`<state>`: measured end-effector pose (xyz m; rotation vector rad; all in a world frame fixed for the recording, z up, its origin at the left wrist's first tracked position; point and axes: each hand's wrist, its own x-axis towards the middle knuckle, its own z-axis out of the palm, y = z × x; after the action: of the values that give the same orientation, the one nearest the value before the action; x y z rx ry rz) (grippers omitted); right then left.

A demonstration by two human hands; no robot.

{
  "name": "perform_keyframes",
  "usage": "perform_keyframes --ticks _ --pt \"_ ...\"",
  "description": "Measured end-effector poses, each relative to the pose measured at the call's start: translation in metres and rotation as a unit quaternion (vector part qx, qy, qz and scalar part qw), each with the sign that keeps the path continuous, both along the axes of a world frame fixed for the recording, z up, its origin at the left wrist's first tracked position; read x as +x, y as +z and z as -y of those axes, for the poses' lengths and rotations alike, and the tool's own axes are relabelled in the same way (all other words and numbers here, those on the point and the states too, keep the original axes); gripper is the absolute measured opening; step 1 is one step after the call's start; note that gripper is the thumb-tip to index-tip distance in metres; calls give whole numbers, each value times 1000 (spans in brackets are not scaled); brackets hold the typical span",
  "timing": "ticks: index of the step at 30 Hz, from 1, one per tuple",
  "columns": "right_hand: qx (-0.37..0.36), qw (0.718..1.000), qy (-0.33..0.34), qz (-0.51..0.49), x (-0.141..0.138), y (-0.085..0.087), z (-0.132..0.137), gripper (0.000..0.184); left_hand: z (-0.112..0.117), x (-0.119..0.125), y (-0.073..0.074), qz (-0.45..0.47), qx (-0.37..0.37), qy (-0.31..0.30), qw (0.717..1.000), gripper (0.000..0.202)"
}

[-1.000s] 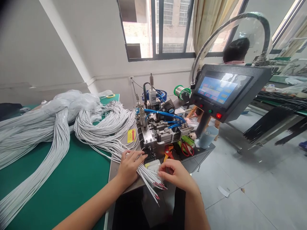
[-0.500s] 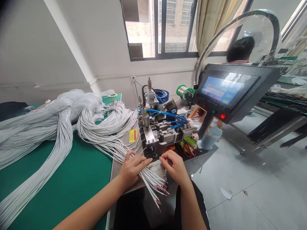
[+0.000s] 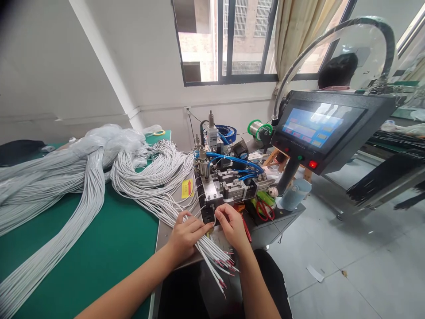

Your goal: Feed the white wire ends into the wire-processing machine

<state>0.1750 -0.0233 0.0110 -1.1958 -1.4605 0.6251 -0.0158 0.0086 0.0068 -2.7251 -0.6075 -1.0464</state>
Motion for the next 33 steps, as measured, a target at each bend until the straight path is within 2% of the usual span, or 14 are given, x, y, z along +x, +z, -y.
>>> perform_keyframes --ticks 7,15,24,33 --pt "-51 999 -6 -15 14 -8 3 26 -1 3 -2 1 -6 17 1000 34" --pt "-89 995 -10 -46 13 -9 6 30 -2 3 -3 -5 -10 27 1000 32" --pt "-64 997 10 -52 16 -7 5 23 -1 4 -1 6 -26 23 999 30" --pt "-74 997 11 -34 16 -11 6 27 -1 5 -1 9 -36 19 999 31"
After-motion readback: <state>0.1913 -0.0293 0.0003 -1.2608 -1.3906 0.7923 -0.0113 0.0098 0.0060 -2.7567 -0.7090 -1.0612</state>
